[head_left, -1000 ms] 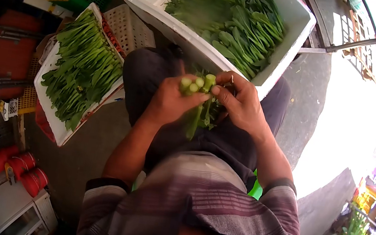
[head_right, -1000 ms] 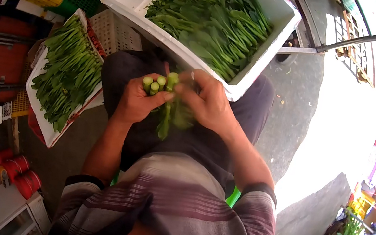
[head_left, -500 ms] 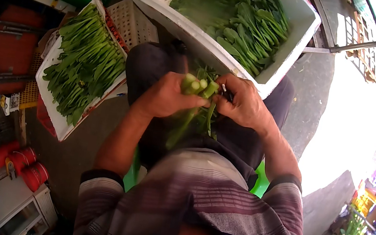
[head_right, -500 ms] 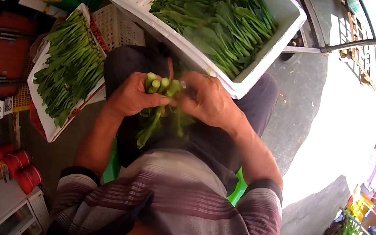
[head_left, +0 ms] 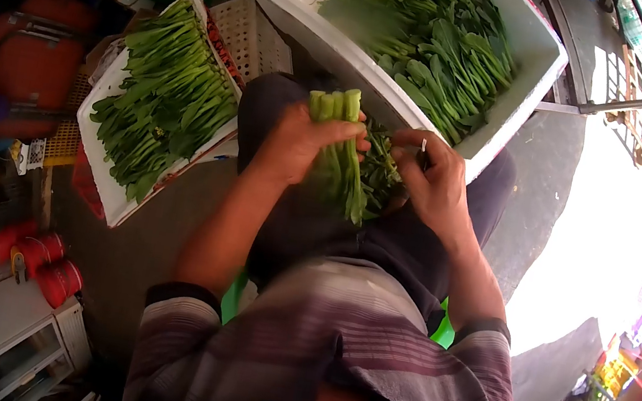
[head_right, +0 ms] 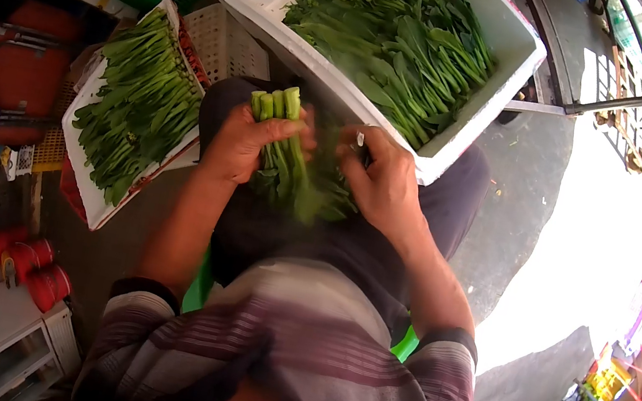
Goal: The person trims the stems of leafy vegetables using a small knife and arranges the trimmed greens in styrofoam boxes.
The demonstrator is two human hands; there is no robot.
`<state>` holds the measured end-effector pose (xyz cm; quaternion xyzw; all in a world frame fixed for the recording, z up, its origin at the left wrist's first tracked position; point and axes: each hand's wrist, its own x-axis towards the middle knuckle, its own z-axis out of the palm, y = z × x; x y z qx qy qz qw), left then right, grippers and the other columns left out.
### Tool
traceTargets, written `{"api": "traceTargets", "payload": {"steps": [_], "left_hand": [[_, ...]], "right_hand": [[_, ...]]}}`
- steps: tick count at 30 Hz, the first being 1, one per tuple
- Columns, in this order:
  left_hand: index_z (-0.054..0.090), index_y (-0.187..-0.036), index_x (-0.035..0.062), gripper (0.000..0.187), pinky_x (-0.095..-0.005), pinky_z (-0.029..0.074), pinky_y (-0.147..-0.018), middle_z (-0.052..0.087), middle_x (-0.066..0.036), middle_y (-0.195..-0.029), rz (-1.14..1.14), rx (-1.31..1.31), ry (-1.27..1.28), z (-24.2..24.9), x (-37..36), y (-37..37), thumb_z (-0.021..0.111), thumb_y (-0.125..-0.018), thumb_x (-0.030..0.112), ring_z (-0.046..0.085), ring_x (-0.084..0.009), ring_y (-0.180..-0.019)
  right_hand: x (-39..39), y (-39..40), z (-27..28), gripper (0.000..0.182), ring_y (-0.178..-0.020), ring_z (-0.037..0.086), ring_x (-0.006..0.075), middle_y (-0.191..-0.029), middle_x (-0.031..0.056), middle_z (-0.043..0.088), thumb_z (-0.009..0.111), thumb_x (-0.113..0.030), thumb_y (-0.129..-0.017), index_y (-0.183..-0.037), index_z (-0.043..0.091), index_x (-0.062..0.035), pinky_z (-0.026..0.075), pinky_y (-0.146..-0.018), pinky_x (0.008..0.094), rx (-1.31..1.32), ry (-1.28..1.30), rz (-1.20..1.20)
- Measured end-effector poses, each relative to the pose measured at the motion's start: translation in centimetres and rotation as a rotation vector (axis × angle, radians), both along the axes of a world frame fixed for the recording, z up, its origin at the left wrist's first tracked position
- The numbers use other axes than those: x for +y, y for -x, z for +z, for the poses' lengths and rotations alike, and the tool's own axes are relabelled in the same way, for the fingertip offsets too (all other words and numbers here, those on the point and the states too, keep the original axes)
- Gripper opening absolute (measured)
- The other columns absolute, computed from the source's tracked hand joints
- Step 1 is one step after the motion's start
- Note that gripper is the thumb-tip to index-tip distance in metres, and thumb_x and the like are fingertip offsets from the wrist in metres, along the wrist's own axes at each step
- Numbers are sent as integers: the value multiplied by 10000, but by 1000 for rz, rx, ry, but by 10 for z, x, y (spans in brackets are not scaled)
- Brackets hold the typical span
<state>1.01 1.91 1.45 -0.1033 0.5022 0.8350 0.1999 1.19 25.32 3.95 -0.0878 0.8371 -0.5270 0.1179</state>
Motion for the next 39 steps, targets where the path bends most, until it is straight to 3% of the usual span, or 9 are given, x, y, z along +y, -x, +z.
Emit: {"api": "traceTargets", "payload": {"steps": [1, 2, 4, 7, 27, 32, 35, 38, 39], "left_hand": [[691, -1176, -4, 290, -336, 587, -823, 745, -107, -1009, 18, 40, 13, -6, 3, 0, 769, -926, 119, 734, -199, -907], [692, -1184, -1, 291, -325, 582, -833, 746, -100, -1014, 36, 81, 24, -10, 6, 1, 765, -928, 116, 731, -191, -926], [685, -1167, 2, 262, -325, 576, -856, 746, -95, -1030, 25, 70, 23, -10, 12, 2, 747, -939, 117, 722, -186, -949], [659, -1154, -6, 235, -348, 588, -853, 739, -125, -1037, 52, 37, -35, -10, 17, -1, 714, -958, 110, 723, -215, -944], [572, -1324, -65, 456, -493, 574, -989, 695, -246, -1233, -35, -88, -382, -23, 19, -4, 687, -971, 201, 690, -347, -1152], [594, -1161, 28, 282, -482, 577, -960, 732, -172, -1100, 44, -58, -462, -44, 16, -3, 680, -981, 228, 716, -352, -1066], [596, -1161, 52, 292, -491, 586, -916, 722, -149, -999, 154, -84, -558, -35, 7, 1, 695, -982, 261, 723, -333, -982], [601, -1173, 84, 272, -490, 581, -823, 679, -89, -878, 216, 15, -459, -39, -10, 12, 695, -988, 261, 700, -283, -818], [603, -1176, 97, 260, -490, 577, -787, 660, -65, -839, 227, 71, -402, -41, -14, 18, 693, -991, 256, 687, -264, -758]], "right_hand": [[-4, -5, 0, 192, -805, 679, 251, -947, 151, 739, 707, -102, -918, -1077, 708, 5, 531, -758, 368, -66, -14, 30], [-11, -9, -11, 212, -747, 659, 238, -911, 139, 727, 731, -104, -901, -1083, 701, 1, 522, -718, 357, 173, 82, 82], [-23, -10, -26, 280, -680, 651, 340, -842, 172, 684, 761, -117, -872, -1116, 671, -14, 504, -639, 413, 319, 70, 63], [-21, -12, -28, 242, -763, 663, 239, -893, 126, 718, 757, -109, -883, -1090, 684, -8, 519, -724, 370, 89, -33, 12], [-9, -9, -63, 159, -850, 643, 118, -909, 84, 734, 690, -56, -938, -1068, 710, 33, 528, -813, 305, -198, 72, 173], [-19, -14, -55, 121, -788, 605, 97, -863, 50, 708, 711, -78, -934, -994, 696, 27, 502, -732, 285, -157, -29, 66], [-16, -10, -43, 130, -723, 581, 92, -808, 25, 673, 708, -103, -954, -947, 664, 19, 480, -678, 265, 121, -65, 21], [-2, 1, -1, 146, -725, 584, 126, -776, 72, 652, 722, -115, -932, -964, 655, 10, 462, -661, 301, -214, 229, -47], [1, 11, 15, 159, -727, 545, 73, -776, 0, 638, 728, -129, -944, -952, 654, 11, 460, -660, 270, -245, 296, -73]]}}
